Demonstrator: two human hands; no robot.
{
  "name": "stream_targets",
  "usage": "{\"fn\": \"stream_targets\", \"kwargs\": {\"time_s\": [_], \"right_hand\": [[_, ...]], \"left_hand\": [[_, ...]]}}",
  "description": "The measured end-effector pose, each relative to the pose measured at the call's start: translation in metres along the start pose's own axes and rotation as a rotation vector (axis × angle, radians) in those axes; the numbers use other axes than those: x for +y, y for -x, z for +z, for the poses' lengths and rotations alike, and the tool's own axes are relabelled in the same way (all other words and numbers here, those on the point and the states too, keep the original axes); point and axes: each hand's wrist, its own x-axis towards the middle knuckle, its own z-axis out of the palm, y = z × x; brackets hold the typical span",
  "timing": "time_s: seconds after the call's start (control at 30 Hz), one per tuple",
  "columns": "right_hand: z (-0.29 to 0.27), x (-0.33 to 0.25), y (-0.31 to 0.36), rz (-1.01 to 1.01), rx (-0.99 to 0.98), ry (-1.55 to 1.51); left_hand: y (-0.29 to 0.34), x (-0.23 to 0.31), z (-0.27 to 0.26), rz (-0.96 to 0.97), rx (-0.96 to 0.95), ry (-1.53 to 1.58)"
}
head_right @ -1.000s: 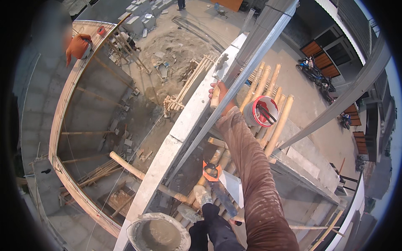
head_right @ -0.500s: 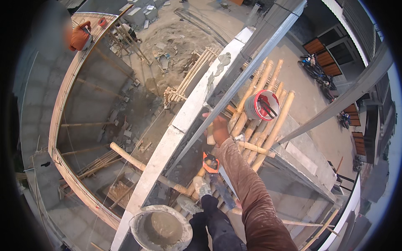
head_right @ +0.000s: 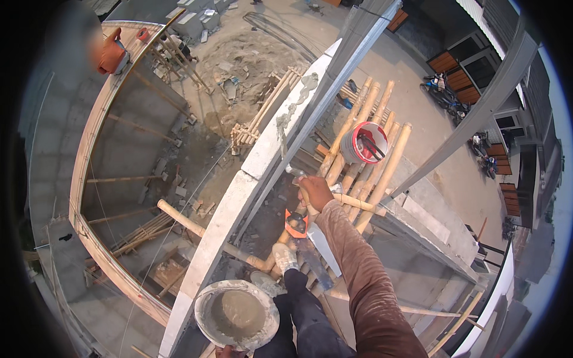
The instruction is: The person applies mortar to the top of a wall using a trowel and places a large white block onto the mortar.
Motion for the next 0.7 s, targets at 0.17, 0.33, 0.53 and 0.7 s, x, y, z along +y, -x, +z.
{"fn": "stream_targets", "kwargs": {"time_s": [0.17,0.33,0.53,0.7], "right_hand": [[-0.021,0.006,0.116,0.066,0.07,-0.105],[-0.017,0.002,0.265,0.105,0.145,0.206],[0.041,-0.042,0.348,-0.017,-0.043,1.152],[0.077,-0.009,0.3,-0.103,-0.044,1.727]], "left_hand": [[-0.019,0.042,0.002,-0.417,0.011,1.04],[-0.05,0.131,-0.05,-0.428,0.081,1.413],[-0.096,0.168,-0.043,-0.162,0.069,1.116],[-0.116,0.208,-0.056,0.126,0.097,0.862]]}}
